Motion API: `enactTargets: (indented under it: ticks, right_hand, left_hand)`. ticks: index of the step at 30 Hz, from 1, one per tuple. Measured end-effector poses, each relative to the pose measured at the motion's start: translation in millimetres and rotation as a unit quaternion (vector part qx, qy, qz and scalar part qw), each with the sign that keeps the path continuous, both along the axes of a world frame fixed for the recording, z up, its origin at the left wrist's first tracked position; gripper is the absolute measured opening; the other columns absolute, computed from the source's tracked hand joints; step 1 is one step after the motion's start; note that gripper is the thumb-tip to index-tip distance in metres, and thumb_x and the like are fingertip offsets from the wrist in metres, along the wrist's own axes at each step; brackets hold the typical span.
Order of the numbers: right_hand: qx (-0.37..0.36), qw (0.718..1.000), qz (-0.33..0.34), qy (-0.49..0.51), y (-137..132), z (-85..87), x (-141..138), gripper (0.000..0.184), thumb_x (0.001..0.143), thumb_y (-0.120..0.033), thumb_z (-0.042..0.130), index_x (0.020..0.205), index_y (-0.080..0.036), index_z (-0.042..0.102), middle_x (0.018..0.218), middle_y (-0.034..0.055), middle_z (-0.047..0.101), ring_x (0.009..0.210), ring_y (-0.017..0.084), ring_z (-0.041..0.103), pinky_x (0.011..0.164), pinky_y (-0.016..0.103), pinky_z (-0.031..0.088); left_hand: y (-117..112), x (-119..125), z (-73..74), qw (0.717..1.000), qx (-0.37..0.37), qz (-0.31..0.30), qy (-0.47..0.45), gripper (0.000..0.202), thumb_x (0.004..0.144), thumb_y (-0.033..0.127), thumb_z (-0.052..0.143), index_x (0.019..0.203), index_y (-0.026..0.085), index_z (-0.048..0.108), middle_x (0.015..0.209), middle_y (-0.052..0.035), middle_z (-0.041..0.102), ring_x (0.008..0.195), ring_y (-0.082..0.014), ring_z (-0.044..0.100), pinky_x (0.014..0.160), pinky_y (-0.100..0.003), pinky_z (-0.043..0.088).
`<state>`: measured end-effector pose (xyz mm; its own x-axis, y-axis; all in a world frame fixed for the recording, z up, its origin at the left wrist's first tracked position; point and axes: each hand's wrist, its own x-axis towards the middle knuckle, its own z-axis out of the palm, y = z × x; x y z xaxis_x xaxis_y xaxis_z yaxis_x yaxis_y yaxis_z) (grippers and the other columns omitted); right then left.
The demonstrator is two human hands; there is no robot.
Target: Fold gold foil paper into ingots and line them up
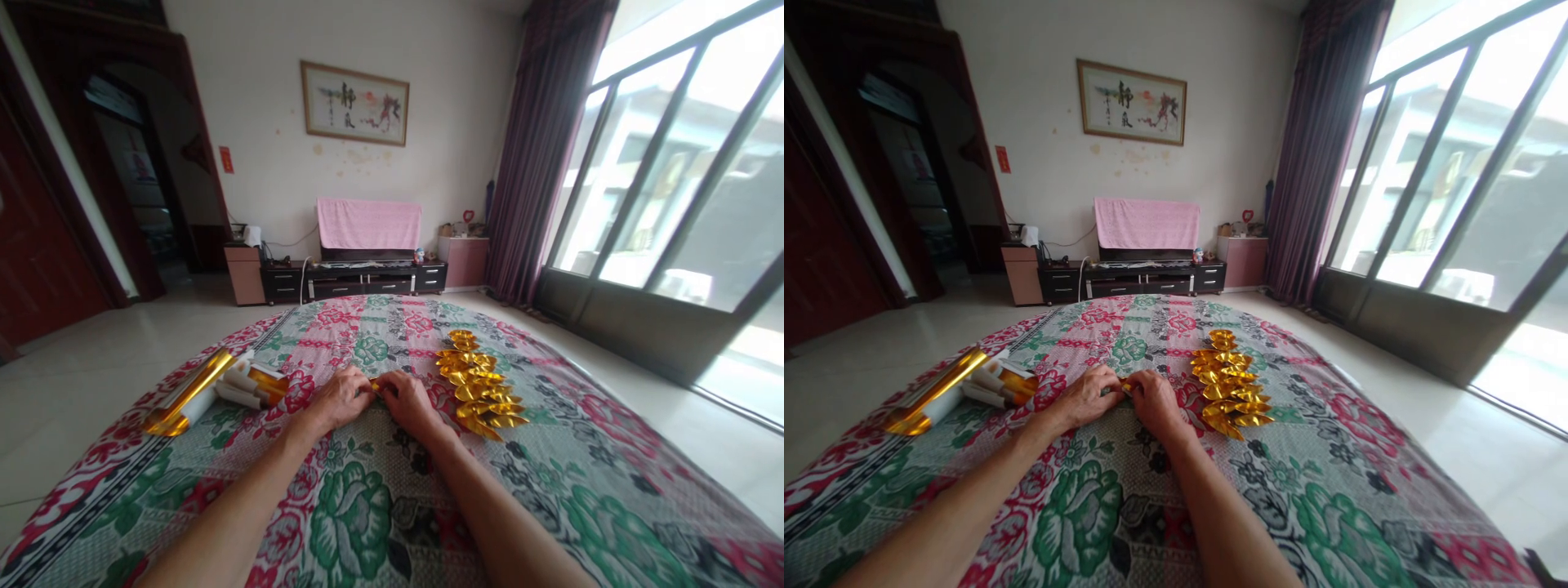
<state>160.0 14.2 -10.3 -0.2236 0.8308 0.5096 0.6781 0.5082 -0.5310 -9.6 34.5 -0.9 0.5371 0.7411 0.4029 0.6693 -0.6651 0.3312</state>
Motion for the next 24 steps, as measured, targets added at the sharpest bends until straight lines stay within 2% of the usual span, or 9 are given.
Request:
enactTargets:
  ticks: [9, 17, 24]
  right_hand:
    - [0.005, 1.0, 0.003, -0.002, -1.1, 1.8, 0.4, 0.019, 0.074, -0.008, 0.053, 0.081, -0.02, 0.065, 0.081, 0.0029, 0.066, 0.074, 0.015, 0.059, 0.07, 0.023, 0.043]
    - [0.007, 1.0, -0.001, 0.0, -0.8, 2.3, 0.1, 0.018, 0.073, -0.007, 0.053, 0.076, -0.02, 0.065, 0.077, 0.002, 0.066, 0.072, 0.014, 0.059, 0.067, 0.021, 0.042]
    - [0.003, 1.0, 0.011, 0.007, 1.8, 1.6, 2.4, 0.018, 0.072, -0.007, 0.053, 0.077, -0.02, 0.065, 0.077, 0.0013, 0.068, 0.071, 0.014, 0.06, 0.067, 0.021, 0.043]
  left_hand:
    - [2.9, 2.2, -2.9, 0.999, -0.017, 0.051, -0.01, 0.014, 0.076, 0.025, 0.057, 0.069, 0.018, 0.067, 0.084, -0.0049, 0.063, 0.083, -0.0161, 0.057, 0.079, -0.028, 0.045]
    - [7.2, -1.5, -6.4, 0.999, -0.025, 0.031, -0.026, 0.014, 0.074, 0.027, 0.057, 0.069, 0.019, 0.067, 0.08, -0.0036, 0.063, 0.08, -0.0152, 0.056, 0.077, -0.026, 0.045]
    - [7.3, 4.0, -10.0, 0.998, -0.019, 0.062, -0.022, 0.019, 0.078, 0.027, 0.054, 0.066, 0.017, 0.066, 0.079, -0.0046, 0.062, 0.081, -0.0158, 0.056, 0.076, -0.027, 0.045]
